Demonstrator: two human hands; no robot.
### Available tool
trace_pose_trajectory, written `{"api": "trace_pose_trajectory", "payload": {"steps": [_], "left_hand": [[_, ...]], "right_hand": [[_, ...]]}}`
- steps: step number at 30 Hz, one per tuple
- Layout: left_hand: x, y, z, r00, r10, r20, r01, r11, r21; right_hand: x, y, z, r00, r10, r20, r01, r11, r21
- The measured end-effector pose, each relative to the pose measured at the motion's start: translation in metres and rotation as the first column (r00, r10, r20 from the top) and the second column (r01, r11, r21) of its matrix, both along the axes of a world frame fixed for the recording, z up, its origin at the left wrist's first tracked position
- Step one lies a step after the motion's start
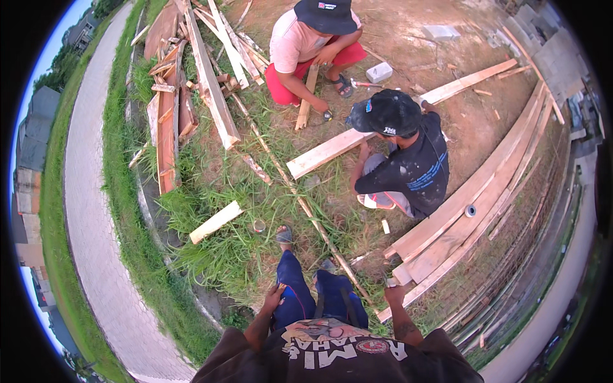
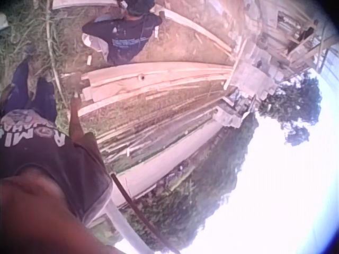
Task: The person measures a long wooden plank with a tape measure and marks it with a pencil. They then use a hand saw to cut the plank along the marked line while another person holds the wood steady.
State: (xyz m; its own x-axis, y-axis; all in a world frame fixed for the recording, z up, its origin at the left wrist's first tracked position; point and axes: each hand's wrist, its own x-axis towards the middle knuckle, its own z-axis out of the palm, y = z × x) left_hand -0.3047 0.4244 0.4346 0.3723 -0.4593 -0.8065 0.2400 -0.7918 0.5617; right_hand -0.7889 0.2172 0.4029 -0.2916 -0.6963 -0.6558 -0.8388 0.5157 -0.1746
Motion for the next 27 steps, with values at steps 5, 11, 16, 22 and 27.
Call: {"api": "trace_pose_trajectory", "payload": {"steps": [5,11,16,22,27], "left_hand": [[-0.002,-0.027,0.052,0.941,0.263,-0.214,-0.244,0.963,0.11],[0.021,-0.009,0.043,0.657,0.439,-0.612,-0.335,0.898,0.285],[0.033,-0.03,0.039,0.58,0.554,-0.598,-0.416,0.832,0.367],[0.075,-0.029,-0.03,0.565,0.534,-0.629,-0.254,0.838,0.482],[0.097,-0.021,-0.055,0.552,0.547,-0.629,-0.306,0.835,0.458]], "right_hand": [[0.044,-0.047,0.029,0.989,0.122,-0.085,-0.12,0.992,0.027],[0.096,-0.075,0.03,0.951,0.308,0.032,-0.309,0.947,0.082],[0.132,-0.08,0.033,0.937,0.348,-0.013,-0.344,0.93,0.129],[0.176,-0.1,0.053,0.943,0.325,0.068,-0.331,0.907,0.259],[0.252,-0.149,0.071,0.959,0.268,0.095,-0.284,0.885,0.37]]}}
